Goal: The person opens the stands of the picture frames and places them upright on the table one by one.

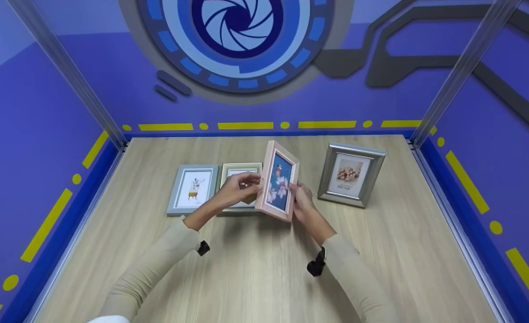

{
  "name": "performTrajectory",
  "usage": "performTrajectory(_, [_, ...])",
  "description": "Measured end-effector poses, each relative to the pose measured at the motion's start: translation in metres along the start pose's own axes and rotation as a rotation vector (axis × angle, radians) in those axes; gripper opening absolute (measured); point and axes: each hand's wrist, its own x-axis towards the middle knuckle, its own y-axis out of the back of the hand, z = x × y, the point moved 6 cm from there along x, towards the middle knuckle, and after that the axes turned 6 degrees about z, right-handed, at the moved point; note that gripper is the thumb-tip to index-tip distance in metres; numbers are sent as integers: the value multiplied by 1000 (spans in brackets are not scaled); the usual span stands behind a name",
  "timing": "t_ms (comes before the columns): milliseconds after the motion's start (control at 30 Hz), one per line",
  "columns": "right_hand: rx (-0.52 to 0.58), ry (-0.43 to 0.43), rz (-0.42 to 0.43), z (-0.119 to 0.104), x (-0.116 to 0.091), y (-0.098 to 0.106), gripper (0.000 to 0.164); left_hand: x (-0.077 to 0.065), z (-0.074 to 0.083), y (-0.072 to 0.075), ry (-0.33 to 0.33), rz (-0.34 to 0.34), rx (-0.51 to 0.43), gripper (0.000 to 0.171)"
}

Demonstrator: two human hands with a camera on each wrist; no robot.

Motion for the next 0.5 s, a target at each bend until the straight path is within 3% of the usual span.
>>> performTrajectory(133, [-3,32,26,-9,-1,-2,46,2,-7,4,39,46,-18,31])
performTrajectory(300, [-22,134,23,-22,-1,-6,48,5,-12,6,56,100,-49,33])
performTrajectory(500, [-51,219,71,-31,-1,-7,51,8,-19,7,67,149,-20,32])
